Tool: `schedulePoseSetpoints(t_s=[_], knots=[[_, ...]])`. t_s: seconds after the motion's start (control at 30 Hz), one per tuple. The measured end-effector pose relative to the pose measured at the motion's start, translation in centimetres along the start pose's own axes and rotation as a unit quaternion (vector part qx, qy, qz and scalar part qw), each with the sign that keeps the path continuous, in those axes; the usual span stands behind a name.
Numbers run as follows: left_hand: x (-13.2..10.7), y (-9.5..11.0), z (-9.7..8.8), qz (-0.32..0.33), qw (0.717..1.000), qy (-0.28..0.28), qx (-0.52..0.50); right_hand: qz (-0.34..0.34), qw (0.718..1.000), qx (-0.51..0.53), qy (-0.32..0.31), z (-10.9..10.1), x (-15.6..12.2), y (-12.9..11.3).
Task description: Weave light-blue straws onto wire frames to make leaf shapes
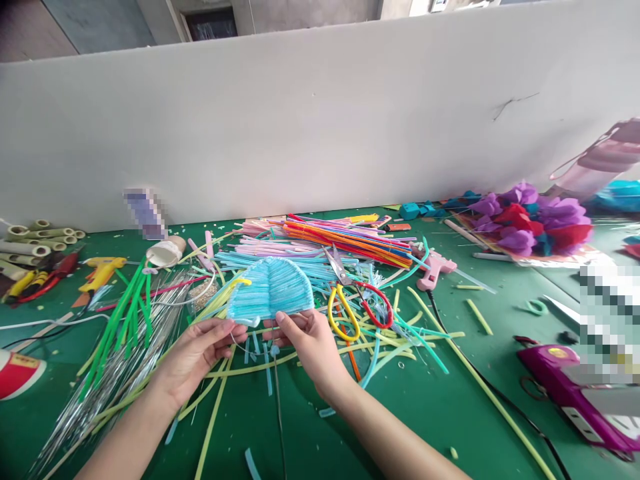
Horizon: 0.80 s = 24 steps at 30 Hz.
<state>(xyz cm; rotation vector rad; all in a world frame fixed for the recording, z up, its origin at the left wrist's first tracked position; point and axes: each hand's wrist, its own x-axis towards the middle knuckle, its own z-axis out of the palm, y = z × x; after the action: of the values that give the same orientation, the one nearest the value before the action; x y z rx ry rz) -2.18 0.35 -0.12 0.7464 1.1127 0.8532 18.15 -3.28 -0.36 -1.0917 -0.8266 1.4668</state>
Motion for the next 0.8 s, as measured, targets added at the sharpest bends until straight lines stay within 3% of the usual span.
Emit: schedulePoseSetpoints(t_s=[0.23,0.4,0.6,0.67,0.8], knots=[[0.0,-0.4,0.8,0.045,0.998,0.026,0.023,0.018,0.999,0.03,0.006,-0.2,0.1,-0.3],[-0.2,-0.2,1.4,0.027,0.997,-0.052,-0.042,0.067,0.992,0.106,0.027,-0.7,0.3,-0.6],[-0.7,0.2,1.8,-0.034,0.971,-0.17,-0.163,0.071,0.995,0.034,-0.061,-0.8,0.4,-0.4],[-0.8,0.0,1.9,-0.053,0.971,-0.158,-0.171,0.062,0.994,-0.011,-0.089,-0.7,0.4,-0.1],[-0.2,-0.4,1.6,-0.045,0.986,-0.043,-0.156,0.052,0.99,-0.055,-0.123,-0.5,0.3,0.2]])
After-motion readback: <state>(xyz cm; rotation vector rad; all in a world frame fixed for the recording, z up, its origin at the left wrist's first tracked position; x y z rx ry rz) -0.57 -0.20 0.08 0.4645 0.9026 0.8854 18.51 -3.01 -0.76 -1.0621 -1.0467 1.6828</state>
